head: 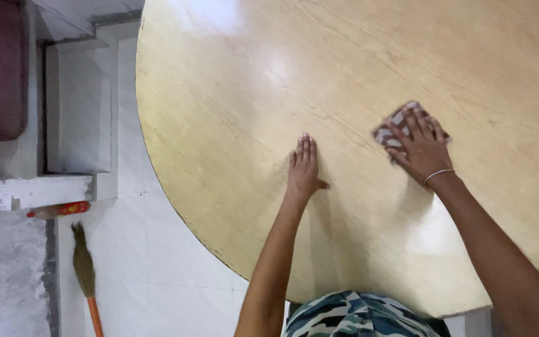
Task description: The person wipes a large round wooden table with a striped cloth, moving in circular and back-and-forth motions across the surface. A red spray bottle is visible on the table, but the person does not use it during the clip.
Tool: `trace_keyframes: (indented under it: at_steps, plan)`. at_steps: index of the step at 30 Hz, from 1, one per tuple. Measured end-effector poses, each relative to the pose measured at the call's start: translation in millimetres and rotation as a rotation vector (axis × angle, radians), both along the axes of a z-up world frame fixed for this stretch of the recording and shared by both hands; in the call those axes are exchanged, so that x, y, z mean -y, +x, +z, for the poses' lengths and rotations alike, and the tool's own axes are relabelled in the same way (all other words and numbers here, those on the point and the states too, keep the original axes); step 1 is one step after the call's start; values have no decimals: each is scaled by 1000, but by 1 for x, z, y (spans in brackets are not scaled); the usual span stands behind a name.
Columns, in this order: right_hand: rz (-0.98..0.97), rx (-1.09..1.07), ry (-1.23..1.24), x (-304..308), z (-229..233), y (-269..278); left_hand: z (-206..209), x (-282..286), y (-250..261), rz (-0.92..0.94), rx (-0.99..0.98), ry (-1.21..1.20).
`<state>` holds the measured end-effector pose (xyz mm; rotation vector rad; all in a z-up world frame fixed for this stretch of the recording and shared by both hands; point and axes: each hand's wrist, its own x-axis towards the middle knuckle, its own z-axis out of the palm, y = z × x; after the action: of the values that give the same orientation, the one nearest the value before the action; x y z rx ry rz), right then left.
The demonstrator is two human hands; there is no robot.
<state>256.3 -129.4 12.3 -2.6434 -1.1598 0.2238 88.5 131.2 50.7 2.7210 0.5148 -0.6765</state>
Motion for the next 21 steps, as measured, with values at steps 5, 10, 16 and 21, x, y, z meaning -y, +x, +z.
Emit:
trace_keyframes:
  at_steps: [5,10,16,21]
  plan:
    - [-439,51,137,-84,-1,9,-34,27,20,-158,-54,468]
    - [-134,100,85,-142,-21,-22,-22,27,17,-293,-35,557]
    - [11,82,-45,-76,-2,-27,16,15,15,-318,-68,405]
    - [-235,-14,120,-85,25,14,3,13,13,-254,23,366]
